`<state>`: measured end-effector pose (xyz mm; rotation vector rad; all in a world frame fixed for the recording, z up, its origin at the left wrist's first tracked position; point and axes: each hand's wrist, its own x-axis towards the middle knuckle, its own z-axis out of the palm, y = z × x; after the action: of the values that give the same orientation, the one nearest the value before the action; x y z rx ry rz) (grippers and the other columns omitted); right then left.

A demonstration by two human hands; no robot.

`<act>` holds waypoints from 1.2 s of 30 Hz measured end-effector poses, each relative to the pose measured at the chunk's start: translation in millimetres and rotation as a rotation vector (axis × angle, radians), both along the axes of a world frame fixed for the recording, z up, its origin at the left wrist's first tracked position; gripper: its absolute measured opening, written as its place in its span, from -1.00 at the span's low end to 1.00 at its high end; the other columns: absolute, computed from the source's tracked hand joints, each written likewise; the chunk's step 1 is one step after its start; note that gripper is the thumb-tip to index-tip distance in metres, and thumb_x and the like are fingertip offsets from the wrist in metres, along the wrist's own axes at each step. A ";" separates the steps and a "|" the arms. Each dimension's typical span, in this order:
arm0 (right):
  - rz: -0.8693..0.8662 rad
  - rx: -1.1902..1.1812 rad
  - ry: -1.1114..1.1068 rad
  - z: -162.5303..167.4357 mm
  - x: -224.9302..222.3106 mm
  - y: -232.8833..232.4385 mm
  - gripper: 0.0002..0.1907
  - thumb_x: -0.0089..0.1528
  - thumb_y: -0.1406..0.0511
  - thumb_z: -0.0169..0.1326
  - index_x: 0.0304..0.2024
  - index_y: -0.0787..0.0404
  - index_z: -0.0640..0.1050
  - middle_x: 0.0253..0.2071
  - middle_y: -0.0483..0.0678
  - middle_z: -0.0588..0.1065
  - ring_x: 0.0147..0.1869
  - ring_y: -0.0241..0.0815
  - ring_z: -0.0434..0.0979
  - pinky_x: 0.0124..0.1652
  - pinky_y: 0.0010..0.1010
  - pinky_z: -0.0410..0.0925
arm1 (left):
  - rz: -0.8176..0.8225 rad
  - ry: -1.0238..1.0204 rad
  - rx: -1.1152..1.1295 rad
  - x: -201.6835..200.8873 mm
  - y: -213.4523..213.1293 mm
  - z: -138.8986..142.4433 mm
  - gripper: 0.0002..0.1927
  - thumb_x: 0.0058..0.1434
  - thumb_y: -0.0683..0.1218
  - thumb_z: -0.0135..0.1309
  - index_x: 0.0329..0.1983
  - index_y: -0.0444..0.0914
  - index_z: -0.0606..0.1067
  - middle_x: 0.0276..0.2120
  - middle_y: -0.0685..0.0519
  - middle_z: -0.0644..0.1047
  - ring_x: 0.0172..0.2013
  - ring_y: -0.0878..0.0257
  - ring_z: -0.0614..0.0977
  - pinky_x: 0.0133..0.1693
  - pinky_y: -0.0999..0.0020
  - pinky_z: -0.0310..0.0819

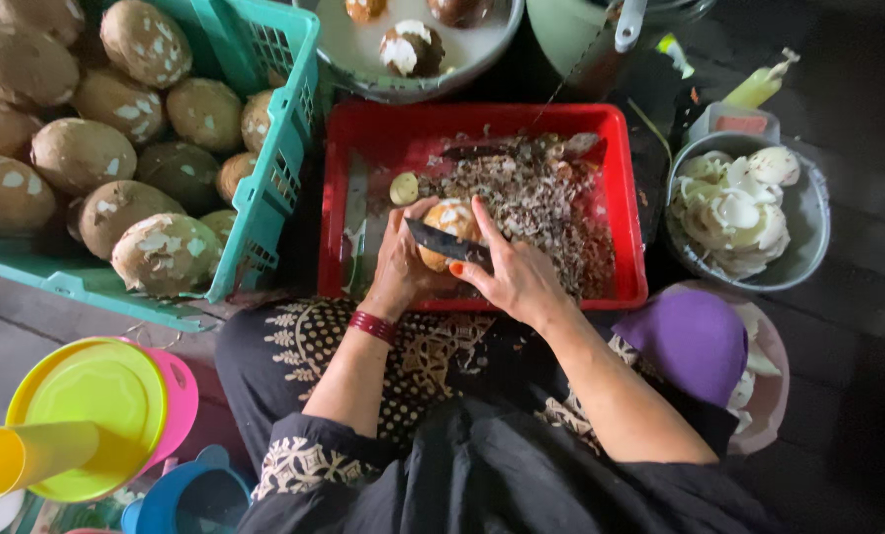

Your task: The person sits on the floor and uses a knife to scrape and peel the outer husk off coconuts one at a time over a red tray, letting husk pieces fall into the tray. Peeled coconuts are placed into a bowl of water, and the person occasionally reaches into a green crate to pick up the next unpeeled coconut.

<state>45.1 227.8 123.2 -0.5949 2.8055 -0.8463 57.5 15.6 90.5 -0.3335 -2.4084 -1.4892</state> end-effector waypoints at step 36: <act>-0.031 0.009 0.049 18.5 8.0 -15.9 -0.03 0.23 -0.17 0.03 0.55 -0.07 -0.04 -0.10 0.14 0.63 -0.21 0.32 0.63 -0.18 0.02 0.47 | 0.050 -0.031 -0.012 0.5 4.1 0.3 0.12 -0.38 -0.08 0.57 0.33 -0.14 0.30 0.14 -0.09 0.42 0.17 -0.07 0.47 0.19 0.12 0.43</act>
<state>53.1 212.0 141.7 -0.5791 2.8683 -0.8348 58.0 19.6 90.9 -0.2526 -2.4323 -1.4688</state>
